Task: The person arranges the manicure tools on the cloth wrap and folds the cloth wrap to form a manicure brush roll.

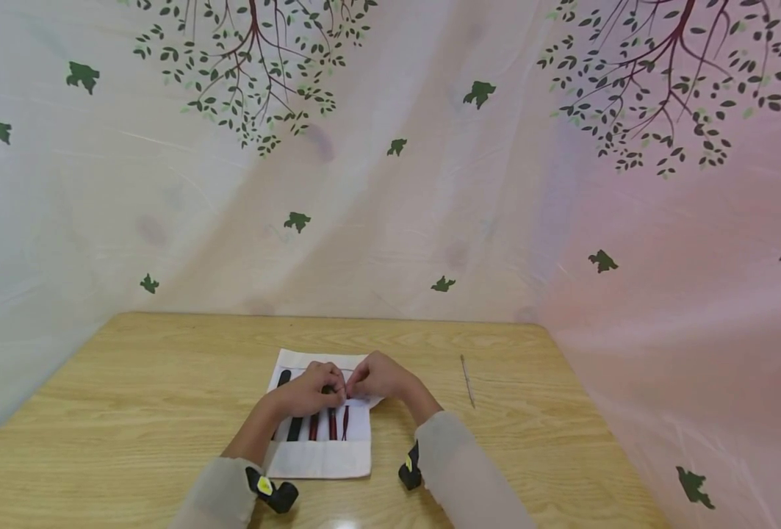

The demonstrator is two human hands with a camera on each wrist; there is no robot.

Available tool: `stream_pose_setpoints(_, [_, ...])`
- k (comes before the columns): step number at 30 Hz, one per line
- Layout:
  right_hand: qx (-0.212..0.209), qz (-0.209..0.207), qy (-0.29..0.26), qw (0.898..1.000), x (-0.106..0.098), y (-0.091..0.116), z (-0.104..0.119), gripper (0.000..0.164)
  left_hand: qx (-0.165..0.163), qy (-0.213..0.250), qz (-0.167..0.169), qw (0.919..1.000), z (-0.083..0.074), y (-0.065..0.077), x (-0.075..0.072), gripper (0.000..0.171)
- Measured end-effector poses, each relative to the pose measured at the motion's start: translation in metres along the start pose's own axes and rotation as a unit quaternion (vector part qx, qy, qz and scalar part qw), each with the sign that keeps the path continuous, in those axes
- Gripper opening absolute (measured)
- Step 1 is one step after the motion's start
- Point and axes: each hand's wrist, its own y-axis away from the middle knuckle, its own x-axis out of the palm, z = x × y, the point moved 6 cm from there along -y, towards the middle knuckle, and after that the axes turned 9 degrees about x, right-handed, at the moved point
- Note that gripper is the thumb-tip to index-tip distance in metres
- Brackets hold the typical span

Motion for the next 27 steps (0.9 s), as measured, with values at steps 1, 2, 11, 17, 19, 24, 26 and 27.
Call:
stream_pose_setpoints(1, [-0.002,0.001,0.000,1.000,0.000,0.000,0.000,0.008,0.000,-0.001,0.000,1.0000,0.000,0.000,0.000,0.014])
stream_pose_setpoints(2, [-0.004,0.002,-0.001,1.000,0.000,0.001,0.001,0.008,0.001,-0.003,0.001,1.0000,0.000,0.000,0.000,0.014])
stream_pose_setpoints(11, [0.001,-0.003,0.000,1.000,-0.004,0.003,-0.001,0.009,-0.003,-0.001,0.000,1.0000,0.000,0.000,0.001,0.014])
stream_pose_setpoints(17, [-0.001,-0.031,0.007,0.999,-0.020,0.008,-0.007,0.010,-0.008,-0.007,-0.001,0.9999,0.001,-0.001,0.002,0.015])
stream_pose_setpoints(19, [-0.005,-0.043,0.008,0.999,-0.028,0.011,-0.009,0.011,-0.006,-0.012,-0.001,0.9999,0.001,-0.002,0.002,0.014])
stream_pose_setpoints(24, [-0.011,-0.076,-0.002,0.997,-0.050,0.022,-0.019,0.015,-0.014,-0.039,0.003,0.9991,0.002,-0.004,0.004,0.010])
stream_pose_setpoints(26, [-0.006,-0.089,-0.010,0.996,-0.061,0.027,-0.025,0.018,-0.012,-0.049,0.004,0.9987,0.001,-0.005,0.005,0.013])
stream_pose_setpoints(27, [-0.003,-0.096,-0.013,0.995,-0.066,0.030,-0.029,0.019,-0.006,-0.053,0.005,0.9986,0.001,-0.006,0.005,0.014])
